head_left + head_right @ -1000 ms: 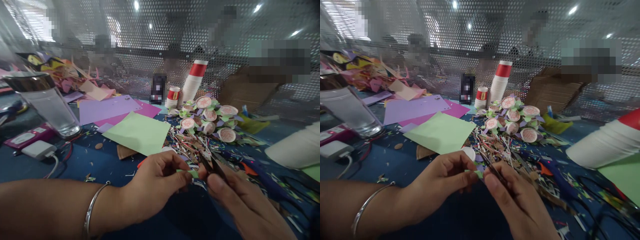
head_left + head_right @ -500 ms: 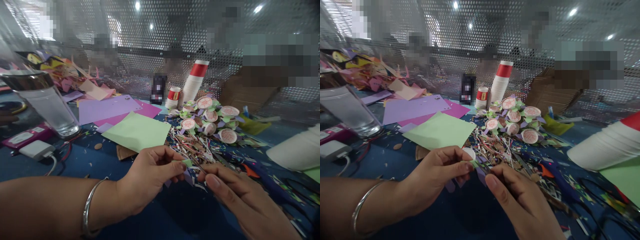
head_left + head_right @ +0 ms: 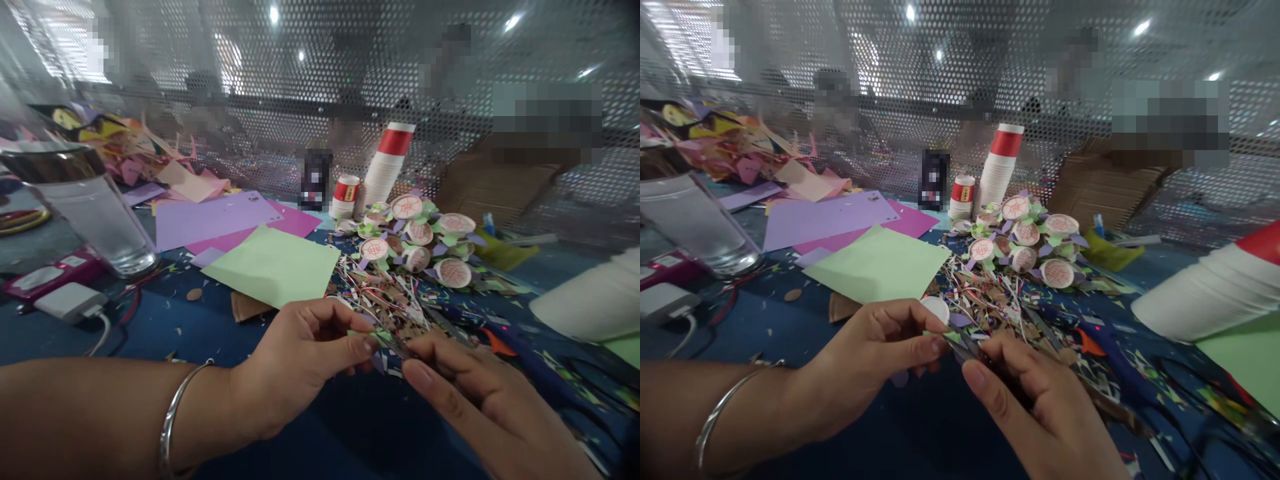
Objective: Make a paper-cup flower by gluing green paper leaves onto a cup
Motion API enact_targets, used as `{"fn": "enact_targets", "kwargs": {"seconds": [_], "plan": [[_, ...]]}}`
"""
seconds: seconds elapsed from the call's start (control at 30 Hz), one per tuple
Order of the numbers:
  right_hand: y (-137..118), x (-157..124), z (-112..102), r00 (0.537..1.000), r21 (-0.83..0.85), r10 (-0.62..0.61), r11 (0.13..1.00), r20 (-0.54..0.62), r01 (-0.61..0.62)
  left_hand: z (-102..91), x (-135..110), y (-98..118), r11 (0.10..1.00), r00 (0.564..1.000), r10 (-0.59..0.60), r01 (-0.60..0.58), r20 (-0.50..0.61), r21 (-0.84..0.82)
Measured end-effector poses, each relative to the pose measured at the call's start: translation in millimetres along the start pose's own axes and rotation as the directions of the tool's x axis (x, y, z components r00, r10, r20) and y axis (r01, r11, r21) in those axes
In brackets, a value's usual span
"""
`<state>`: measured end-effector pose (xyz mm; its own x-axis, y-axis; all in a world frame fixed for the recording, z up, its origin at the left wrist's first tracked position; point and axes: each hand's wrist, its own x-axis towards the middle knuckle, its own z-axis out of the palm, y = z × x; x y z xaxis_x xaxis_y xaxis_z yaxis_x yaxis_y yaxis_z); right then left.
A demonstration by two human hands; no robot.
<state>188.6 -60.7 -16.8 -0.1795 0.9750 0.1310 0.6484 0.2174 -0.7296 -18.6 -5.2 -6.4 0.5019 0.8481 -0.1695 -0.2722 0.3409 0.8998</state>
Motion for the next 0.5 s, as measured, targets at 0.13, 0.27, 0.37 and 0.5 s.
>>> {"fn": "enact_targets", "kwargs": {"seconds": [0.13,0.27,0.37,0.5], "plan": [[-1.9,0.9,0.5,0.999,-0.022,-0.045,0.999,-0.027,0.045,-0.3,-0.8,-0.5,1.000,1.000,-0.014,0.014,0.013,-0.003],[-4.5,1.2,0.0,0.996,-0.059,-0.069,0.996,-0.056,0.066,-0.4,-1.2,-1.9,1.000,1.000,-0.017,0.017,0.019,-0.011],[-5.9,1.4,-0.8,0.995,-0.084,-0.077,0.994,-0.057,0.072,0.2,-1.0,-2.2,1.000,1.000,-0.022,0.022,0.016,-0.017],[-7.1,1.4,-1.9,0.995,-0.096,-0.085,0.992,-0.055,0.079,0.3,-0.1,-1.1,0.999,1.000,-0.024,0.024,0.016,-0.025]]}}
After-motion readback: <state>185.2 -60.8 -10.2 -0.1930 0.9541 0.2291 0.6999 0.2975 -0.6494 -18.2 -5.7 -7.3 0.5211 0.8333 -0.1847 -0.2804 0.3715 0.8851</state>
